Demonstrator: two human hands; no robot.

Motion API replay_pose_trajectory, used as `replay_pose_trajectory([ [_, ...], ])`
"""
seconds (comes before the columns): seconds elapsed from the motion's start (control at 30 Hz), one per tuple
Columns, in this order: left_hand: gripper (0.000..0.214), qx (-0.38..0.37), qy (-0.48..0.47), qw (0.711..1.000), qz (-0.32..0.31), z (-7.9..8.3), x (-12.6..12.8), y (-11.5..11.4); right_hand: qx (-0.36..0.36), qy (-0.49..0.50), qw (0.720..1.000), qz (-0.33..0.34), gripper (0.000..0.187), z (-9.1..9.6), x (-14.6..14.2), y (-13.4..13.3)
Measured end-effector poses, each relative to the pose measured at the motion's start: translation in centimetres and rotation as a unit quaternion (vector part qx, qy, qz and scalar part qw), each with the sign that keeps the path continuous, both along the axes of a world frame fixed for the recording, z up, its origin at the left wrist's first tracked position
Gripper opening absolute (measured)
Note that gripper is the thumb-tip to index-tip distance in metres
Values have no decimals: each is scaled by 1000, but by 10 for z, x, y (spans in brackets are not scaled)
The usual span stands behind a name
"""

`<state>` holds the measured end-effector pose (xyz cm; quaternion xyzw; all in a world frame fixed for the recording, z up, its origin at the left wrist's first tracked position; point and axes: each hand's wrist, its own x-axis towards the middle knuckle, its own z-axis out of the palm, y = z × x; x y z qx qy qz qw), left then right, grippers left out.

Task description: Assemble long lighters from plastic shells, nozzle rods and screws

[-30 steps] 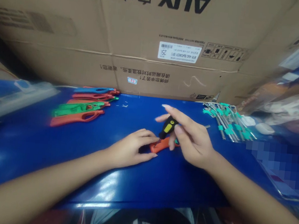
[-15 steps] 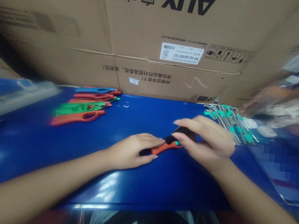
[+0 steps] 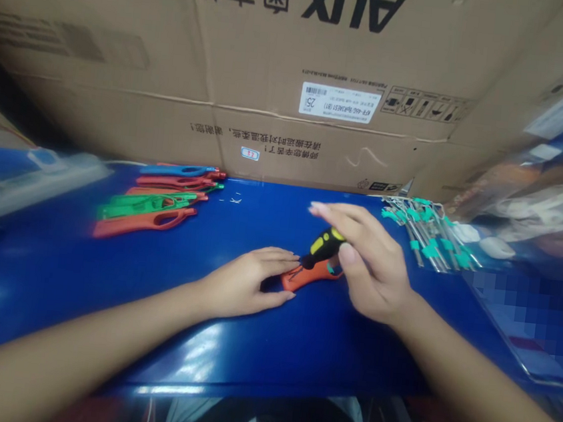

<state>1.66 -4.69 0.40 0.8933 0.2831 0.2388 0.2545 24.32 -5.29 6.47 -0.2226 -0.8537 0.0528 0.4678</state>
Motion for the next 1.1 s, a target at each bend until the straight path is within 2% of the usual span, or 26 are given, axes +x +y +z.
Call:
replay_pose_trajectory([
  [0.07,36,-2,-2,1000,2,0,0,0,-58,6,998,23,40,1,-1,-1],
  [0.1,37,-3,-2,1000,3,0,1,0,-52,18,998,21,37,1,-1,-1],
  [0.2,41,-4,-3,1000,7,-1,0,0,66,23,997,-18,32,1,0,-2],
  [0.27,42,-5,-7,1000,6,-2,0,1,87,-1,996,-22,35,1,1,-2],
  [0.4,40,-9,-9,1000,5,-1,0,1,-57,-3,998,26,43,1,-1,-3],
  [0.43,40,-10,-8,1000,6,-1,0,1,-50,11,998,20,39,0,-1,-3],
  [0.53,45,-11,-3,1000,12,-2,1,1,63,33,997,-28,31,-2,0,-1],
  [0.57,45,-10,-2,1000,13,-2,1,1,73,30,996,-32,30,-3,0,-1],
  [0.6,45,-9,-1,1000,12,-2,1,1,49,25,998,-21,30,-3,0,-1],
  [0.7,41,-12,-3,1000,8,0,1,0,-128,28,990,55,41,-5,-1,-1],
  [0.73,39,-12,-4,1000,9,0,1,0,-163,34,984,67,41,-6,-2,-1],
  [0.77,38,-11,-5,1000,10,0,2,0,-165,42,983,63,39,-6,-3,-1],
  [0.9,40,-7,-11,1000,15,-1,2,0,2,50,999,-21,31,-4,-3,1],
  [0.93,40,-7,-13,1000,14,-1,1,0,5,42,999,-21,30,-2,-2,1],
  [1.0,41,-6,-14,1000,11,-2,1,1,-84,24,996,22,34,2,-1,0],
  [1.07,40,-6,-12,1000,8,-3,1,1,-183,26,980,72,35,5,0,-1],
  [1.1,40,-6,-10,1000,9,-3,1,1,-193,33,978,75,32,6,0,-2],
])
